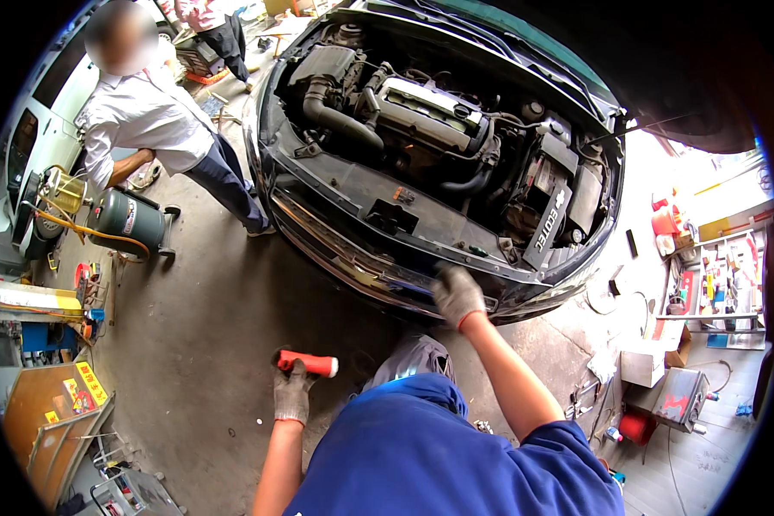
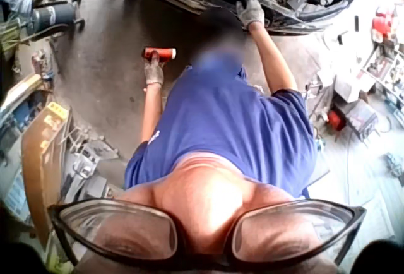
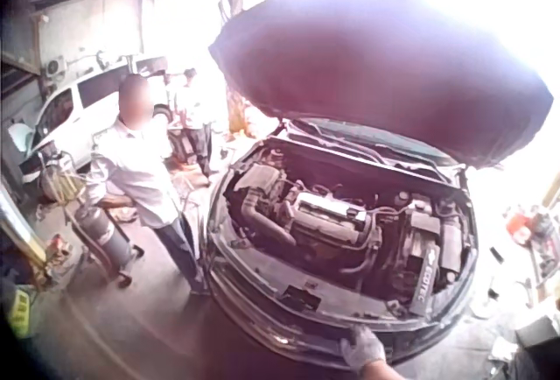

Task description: The person works on a car engine in a garage, using a flashlight to inspect the engine bay and a wrench to tighten bolts. They move around the garage to retrieve tools and parts, and interact with other mechanics.

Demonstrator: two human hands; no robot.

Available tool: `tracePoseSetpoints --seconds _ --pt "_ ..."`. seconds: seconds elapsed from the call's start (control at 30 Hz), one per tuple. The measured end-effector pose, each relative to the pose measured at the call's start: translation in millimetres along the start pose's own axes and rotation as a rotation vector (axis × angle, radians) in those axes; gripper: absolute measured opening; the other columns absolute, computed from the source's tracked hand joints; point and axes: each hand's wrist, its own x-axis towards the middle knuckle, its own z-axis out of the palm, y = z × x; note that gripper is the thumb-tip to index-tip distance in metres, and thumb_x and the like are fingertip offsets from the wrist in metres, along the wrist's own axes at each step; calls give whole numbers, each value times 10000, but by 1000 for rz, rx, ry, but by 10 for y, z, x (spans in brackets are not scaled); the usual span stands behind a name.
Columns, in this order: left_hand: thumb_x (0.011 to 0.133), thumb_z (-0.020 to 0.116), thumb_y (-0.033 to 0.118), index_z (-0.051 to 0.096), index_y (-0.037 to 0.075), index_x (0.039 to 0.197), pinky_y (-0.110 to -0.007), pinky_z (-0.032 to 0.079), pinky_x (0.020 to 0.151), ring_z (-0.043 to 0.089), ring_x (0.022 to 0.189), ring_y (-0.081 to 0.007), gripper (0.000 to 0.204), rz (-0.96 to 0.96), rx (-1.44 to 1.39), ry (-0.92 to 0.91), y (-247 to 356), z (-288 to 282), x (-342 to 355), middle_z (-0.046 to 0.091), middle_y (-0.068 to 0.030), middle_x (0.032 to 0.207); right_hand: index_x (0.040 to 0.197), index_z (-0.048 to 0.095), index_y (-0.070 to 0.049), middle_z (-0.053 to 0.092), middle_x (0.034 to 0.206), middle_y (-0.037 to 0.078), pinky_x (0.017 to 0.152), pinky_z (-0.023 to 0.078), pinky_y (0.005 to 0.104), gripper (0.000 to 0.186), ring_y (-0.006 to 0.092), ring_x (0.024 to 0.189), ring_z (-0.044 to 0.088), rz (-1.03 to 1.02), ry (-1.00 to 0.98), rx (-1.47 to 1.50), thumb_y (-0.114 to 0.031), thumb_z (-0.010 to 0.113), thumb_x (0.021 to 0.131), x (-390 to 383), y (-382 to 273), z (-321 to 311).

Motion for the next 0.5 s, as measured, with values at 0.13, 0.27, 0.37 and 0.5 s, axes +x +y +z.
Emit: tracePoseSetpoints --seconds 0.13,0.27,0.37,0.5 --pt "1036 734 188 408 152 1424 -393 590 991 656 1174 -249 508 17 59 -251 461 789 -156 652 -159 1281 1578 478 -73 672 1394 229 1124 497 440 722 392 1315 628 -233 -635 168 -334 743 959 -401 -1116 -16" --pt "967 801 204 418 77 1376 -342 541 967 614 1088 -193 575 362 554 -345 668 1421 -21 632 -110 1215 1608 419 -59 654 1388 258 1079 515 462 821 430 1283 627 -343 -698 -19 -253 779 895 -313 -1347 -142" --pt "931 828 208 452 65 1324 -352 539 978 619 1093 -186 562 174 589 -454 978 1754 -2 647 -109 1195 1626 367 -50 657 1353 278 1040 534 484 878 457 1241 637 -415 -590 -87 -136 786 858 -115 -1209 -329" --pt "865 853 230 509 65 1194 -349 528 915 576 1014 -161 504 164 773 -593 1208 2111 90 617 -73 1072 1649 326 -72 659 1349 280 1029 534 499 899 469 1241 633 -449 -667 -5 -176 775 877 19 -1058 -647"
